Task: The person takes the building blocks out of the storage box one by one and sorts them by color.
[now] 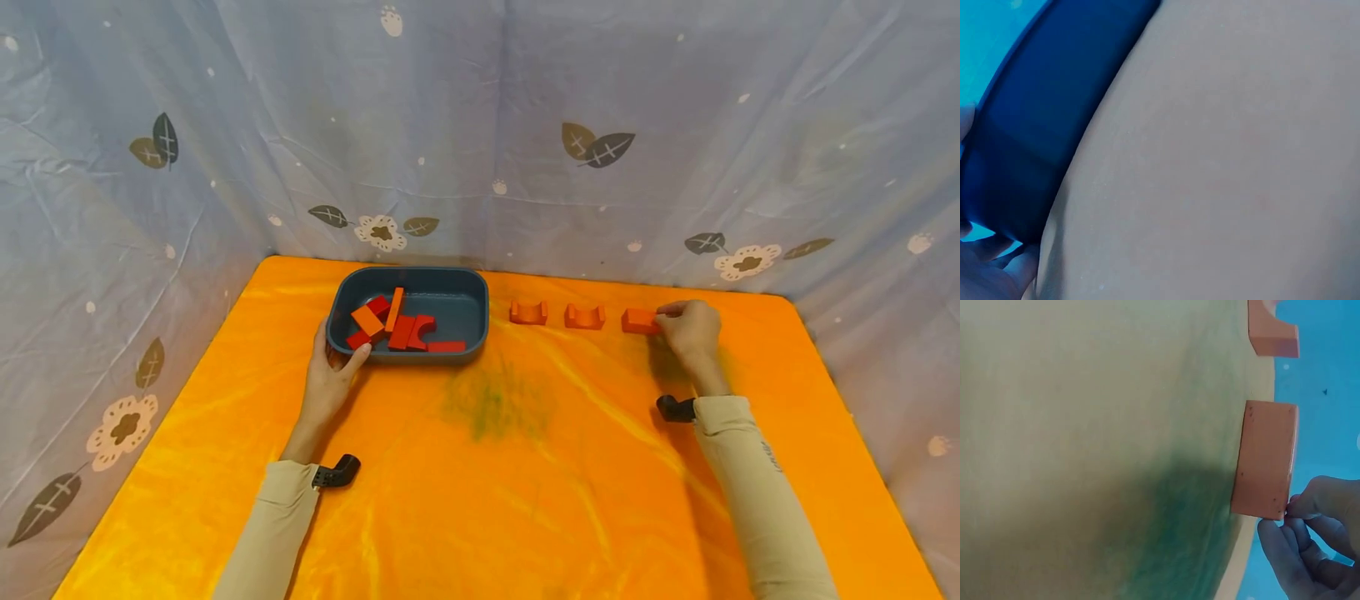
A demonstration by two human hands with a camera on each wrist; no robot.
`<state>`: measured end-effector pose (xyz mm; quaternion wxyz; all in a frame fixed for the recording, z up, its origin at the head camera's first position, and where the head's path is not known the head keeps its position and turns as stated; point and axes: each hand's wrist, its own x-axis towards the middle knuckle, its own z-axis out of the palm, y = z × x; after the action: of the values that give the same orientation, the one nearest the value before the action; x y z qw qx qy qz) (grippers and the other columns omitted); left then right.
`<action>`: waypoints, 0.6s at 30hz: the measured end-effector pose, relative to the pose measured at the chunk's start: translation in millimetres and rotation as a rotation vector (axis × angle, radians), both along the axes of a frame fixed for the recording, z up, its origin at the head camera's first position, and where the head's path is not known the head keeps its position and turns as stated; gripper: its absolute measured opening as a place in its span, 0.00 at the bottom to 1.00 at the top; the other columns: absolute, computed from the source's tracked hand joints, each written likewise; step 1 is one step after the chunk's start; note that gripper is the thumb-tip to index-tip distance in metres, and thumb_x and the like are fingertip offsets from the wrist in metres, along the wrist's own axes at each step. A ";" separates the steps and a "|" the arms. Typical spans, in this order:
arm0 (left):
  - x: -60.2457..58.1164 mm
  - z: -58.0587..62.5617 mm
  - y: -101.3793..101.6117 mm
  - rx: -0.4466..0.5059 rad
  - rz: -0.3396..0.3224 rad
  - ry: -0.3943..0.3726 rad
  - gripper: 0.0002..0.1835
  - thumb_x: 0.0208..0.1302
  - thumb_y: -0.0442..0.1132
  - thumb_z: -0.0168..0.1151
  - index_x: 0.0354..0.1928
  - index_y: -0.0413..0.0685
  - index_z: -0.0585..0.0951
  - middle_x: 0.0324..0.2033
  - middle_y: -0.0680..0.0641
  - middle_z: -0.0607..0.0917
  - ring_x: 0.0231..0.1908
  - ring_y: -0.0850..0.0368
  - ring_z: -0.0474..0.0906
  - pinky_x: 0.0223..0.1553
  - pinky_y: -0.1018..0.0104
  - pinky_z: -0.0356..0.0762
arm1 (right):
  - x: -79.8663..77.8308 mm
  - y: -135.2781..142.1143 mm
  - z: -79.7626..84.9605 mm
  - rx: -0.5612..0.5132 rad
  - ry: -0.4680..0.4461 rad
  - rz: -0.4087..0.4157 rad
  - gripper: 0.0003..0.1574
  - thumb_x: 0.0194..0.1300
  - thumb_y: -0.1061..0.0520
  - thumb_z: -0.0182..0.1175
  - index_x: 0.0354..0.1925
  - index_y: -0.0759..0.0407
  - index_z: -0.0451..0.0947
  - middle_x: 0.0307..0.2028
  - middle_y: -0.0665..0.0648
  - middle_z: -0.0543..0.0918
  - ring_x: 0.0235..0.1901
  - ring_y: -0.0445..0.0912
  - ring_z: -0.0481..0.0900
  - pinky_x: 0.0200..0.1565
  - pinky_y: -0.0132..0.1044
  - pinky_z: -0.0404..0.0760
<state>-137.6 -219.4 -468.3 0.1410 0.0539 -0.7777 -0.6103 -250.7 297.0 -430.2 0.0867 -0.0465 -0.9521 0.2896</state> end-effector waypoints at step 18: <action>0.4 0.5 -1.7 -0.024 0.008 -0.042 0.48 0.63 0.49 0.68 0.77 0.53 0.50 0.73 0.47 0.59 0.70 0.52 0.59 0.70 0.53 0.59 | -32.3 -22.2 -22.6 -0.159 0.081 0.171 0.14 0.61 0.54 0.66 0.40 0.61 0.89 0.33 0.61 0.88 0.30 0.55 0.81 0.29 0.40 0.72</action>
<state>-137.2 -221.1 -467.8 0.1277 0.0679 -0.7874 -0.5992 -283.1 274.8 -452.8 0.0962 0.0402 -0.9223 0.3721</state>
